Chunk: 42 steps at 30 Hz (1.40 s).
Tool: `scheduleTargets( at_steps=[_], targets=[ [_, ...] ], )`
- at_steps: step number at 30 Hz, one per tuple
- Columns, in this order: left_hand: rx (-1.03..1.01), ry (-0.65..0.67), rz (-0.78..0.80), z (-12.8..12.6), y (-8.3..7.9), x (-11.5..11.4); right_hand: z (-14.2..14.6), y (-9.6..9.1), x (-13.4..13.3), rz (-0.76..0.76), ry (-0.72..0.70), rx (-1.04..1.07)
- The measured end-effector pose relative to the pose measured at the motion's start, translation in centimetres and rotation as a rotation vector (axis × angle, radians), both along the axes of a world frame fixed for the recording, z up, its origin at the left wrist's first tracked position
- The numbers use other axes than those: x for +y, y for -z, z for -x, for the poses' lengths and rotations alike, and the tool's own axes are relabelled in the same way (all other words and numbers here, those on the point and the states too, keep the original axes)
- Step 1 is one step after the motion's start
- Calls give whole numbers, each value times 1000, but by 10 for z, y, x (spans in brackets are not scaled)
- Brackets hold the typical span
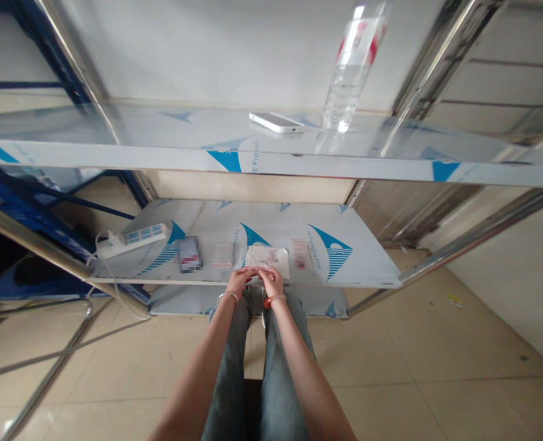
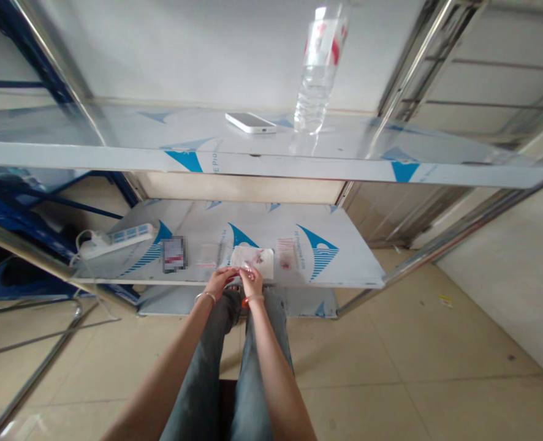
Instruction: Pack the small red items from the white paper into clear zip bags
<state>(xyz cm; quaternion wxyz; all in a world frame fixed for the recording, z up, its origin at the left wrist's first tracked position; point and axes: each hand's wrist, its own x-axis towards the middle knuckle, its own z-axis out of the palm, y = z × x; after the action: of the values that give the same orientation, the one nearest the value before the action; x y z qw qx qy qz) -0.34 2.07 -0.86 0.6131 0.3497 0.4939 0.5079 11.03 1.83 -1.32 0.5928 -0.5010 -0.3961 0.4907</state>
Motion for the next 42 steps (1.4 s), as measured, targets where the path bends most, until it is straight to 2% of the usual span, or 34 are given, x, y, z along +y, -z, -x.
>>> scheduleTargets(
  at_steps=[4,9,16,22,29,33,36,39,42],
  targets=[
    [34,8,-12,-2,-1,-1,0,1,0,4,-45,-9],
    [28,-14,-36,-3,1,0,-2,7,0,-13,-39,-115],
    [82,-49,-57,-2,3,3,0,15,3,-73,-1,-218],
    [41,-91,-43,1,0,1,9,20,6,-98,50,-271],
    [-37,-286,-61,8,1,5,22,16,14,-207,68,-468],
    [-56,-429,-62,12,1,7,30,16,19,-247,-2,-462],
    [-61,-479,-31,18,1,7,39,21,23,-270,-18,-478],
    [-22,-513,-40,25,2,8,50,28,28,-266,-34,-588],
    [70,-620,-72,35,5,9,64,32,30,-256,-59,-747]
  ],
)
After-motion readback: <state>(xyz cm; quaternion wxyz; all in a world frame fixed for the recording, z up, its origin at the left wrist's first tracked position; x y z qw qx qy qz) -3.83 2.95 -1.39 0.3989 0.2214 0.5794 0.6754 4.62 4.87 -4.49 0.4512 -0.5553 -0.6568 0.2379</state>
